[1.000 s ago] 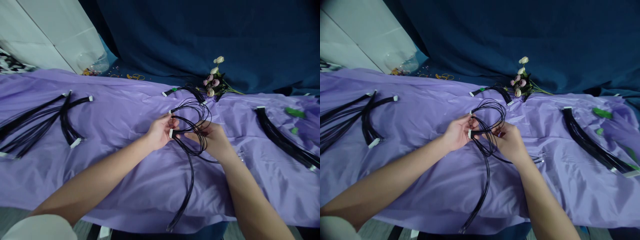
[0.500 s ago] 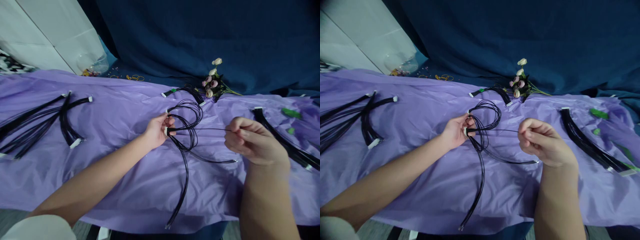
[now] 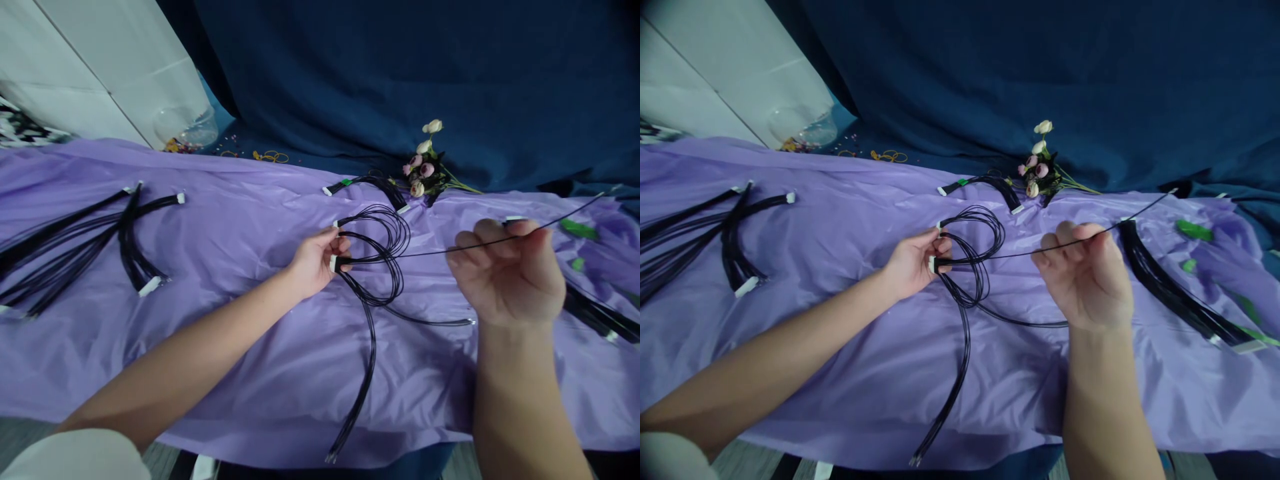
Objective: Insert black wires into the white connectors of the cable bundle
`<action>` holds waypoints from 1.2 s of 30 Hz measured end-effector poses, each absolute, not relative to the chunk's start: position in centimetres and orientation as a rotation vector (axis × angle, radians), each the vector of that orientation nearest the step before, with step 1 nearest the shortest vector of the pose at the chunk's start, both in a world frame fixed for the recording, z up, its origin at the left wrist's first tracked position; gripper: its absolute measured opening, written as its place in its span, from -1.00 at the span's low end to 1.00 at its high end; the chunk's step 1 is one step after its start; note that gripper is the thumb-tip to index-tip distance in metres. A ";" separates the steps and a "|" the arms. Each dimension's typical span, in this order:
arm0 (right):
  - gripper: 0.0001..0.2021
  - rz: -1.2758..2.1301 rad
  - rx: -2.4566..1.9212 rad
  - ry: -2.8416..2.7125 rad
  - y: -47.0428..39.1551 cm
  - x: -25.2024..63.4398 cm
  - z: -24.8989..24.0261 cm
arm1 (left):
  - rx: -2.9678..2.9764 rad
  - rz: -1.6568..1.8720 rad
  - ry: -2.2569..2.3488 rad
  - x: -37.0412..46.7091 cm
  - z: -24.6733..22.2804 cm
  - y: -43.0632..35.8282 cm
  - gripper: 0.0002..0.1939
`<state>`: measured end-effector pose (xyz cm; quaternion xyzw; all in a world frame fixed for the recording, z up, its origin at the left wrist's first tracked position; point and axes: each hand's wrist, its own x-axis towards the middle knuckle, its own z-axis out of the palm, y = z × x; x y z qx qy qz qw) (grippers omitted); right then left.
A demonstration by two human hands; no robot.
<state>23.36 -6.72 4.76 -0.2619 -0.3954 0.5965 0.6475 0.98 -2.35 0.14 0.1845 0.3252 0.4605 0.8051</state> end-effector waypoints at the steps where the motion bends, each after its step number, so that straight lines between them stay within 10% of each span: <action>1: -0.88 1.337 -0.603 -0.895 -6.8 23.2 4.9 | 0.410 0.985 0.694 1.0 0.1 -2.4 -0.83; 36: -0.92 1.147 -0.922 -1.110 -6.1 19.6 3.3 | 0.452 0.903 0.619 1.0 0.2 -3.1 -0.92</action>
